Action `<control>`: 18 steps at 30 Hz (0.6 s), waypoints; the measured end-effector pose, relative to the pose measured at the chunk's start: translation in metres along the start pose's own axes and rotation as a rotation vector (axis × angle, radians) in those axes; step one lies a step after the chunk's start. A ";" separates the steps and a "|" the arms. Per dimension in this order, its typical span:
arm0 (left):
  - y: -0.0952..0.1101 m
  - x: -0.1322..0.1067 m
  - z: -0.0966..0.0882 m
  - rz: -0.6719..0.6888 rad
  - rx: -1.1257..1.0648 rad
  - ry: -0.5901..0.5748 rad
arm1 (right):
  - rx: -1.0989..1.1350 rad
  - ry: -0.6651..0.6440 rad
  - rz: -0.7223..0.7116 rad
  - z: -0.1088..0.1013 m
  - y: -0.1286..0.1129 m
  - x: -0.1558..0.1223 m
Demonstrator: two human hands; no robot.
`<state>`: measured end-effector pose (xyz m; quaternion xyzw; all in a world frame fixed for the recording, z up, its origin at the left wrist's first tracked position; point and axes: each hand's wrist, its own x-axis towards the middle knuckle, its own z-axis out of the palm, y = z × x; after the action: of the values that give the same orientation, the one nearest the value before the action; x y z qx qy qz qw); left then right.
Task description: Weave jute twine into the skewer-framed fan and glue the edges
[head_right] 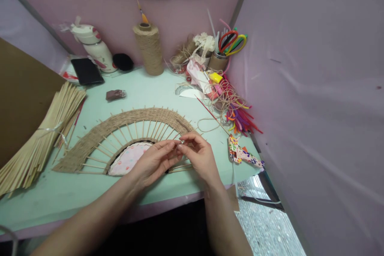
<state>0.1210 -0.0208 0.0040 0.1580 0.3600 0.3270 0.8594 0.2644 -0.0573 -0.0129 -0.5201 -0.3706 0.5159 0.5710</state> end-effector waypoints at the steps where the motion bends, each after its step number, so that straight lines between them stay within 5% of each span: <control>1: 0.001 -0.001 -0.001 -0.006 0.009 0.003 | -0.006 0.007 0.009 0.000 -0.001 0.000; 12: 0.006 -0.002 0.000 -0.054 -0.015 0.028 | -0.137 -0.063 -0.013 -0.006 -0.019 -0.008; 18: 0.006 -0.002 0.003 0.006 0.032 0.077 | -0.305 -0.035 -0.181 -0.007 -0.021 -0.009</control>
<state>0.1196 -0.0175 0.0099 0.1604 0.3974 0.3293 0.8414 0.2738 -0.0665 0.0076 -0.5559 -0.4998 0.4093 0.5231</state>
